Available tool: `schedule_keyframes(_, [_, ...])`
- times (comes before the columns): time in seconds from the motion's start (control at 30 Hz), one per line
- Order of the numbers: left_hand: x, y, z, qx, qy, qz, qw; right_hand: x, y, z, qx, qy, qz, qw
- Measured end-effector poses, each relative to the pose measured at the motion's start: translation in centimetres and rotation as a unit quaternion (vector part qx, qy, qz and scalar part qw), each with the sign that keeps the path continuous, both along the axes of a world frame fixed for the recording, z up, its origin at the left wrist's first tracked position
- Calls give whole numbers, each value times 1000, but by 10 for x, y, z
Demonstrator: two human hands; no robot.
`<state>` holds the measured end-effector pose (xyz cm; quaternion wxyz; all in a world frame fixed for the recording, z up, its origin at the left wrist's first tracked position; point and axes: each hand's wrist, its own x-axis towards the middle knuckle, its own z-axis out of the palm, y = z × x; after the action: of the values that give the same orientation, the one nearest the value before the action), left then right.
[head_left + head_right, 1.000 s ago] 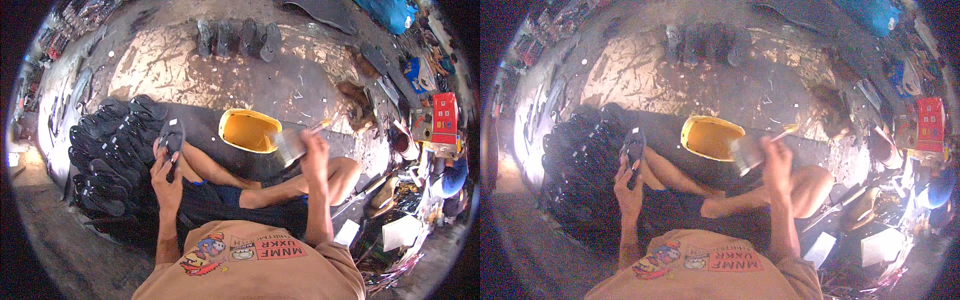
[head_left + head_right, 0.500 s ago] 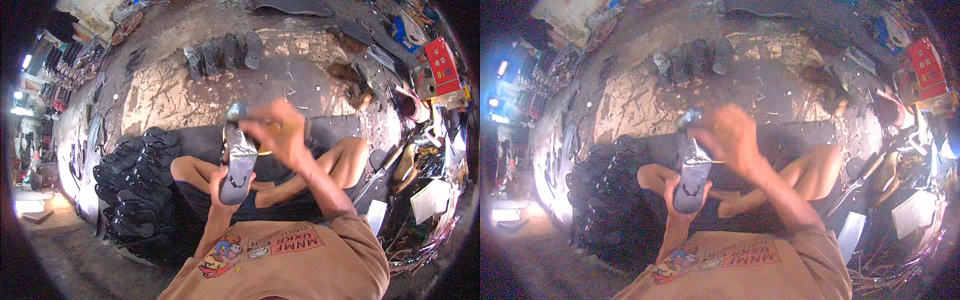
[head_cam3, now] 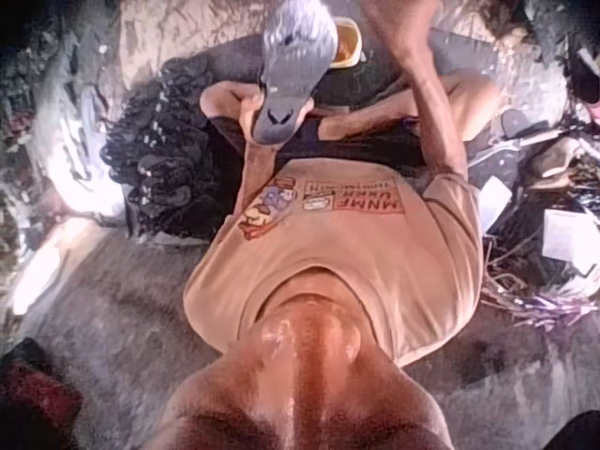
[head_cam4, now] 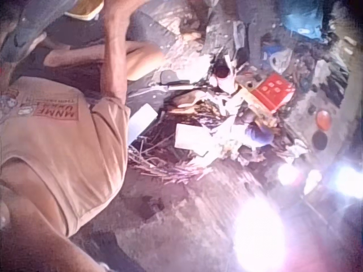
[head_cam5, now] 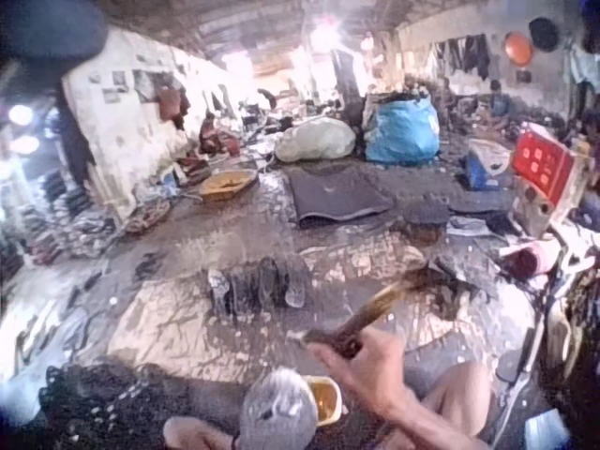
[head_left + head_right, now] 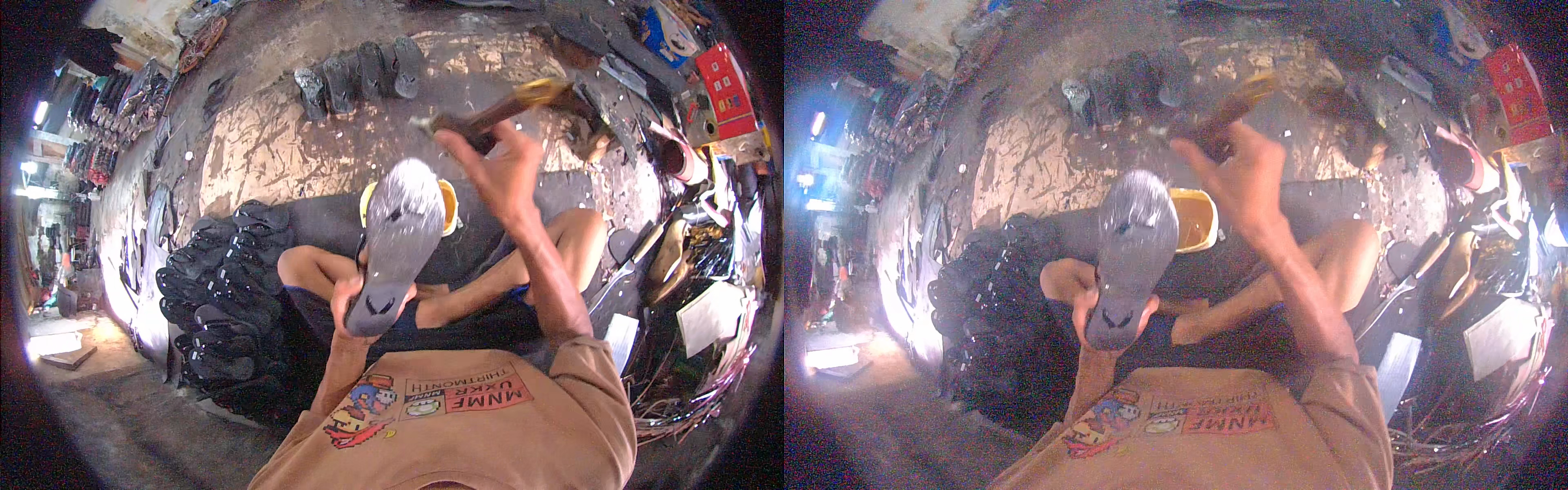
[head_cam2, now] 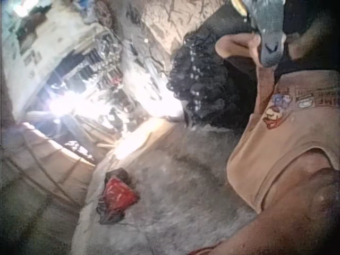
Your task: The person sits on the floor and repeatedly picks up black slipper-style shoes, applies a dark coating with a brush from a yellow container, and places each finished shoe on the floor. The person handles multiple shoes one at a time, turning them to coat different surfaces.
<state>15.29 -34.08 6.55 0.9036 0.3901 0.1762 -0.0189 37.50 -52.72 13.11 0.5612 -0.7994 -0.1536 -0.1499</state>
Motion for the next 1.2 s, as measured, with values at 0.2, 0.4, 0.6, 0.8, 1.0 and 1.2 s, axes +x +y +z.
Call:
schedule_keyframes(0.2, [42,10,-2,-35,-47,7,998,-130,13,-12,61,-61,309,947])
schedule_keyframes(0.4, [52,-13,21,-168,-95,54,980,-82,24,23,110,81,48,989])
schedule_keyframes(0.6, [72,-12,33,-57,-50,96,993,-153,22,17,193,108,205,953])
schedule_keyframes(0.8, [72,-11,42,-93,-73,91,989,-140,23,-3,138,62,154,976])
schedule_keyframes(1.0, [84,-15,34,-150,-61,133,978,-123,17,-24,74,-132,139,979])
schedule_keyframes(1.2, [91,-18,32,-173,-83,138,972,-71,5,-7,117,119,104,980])
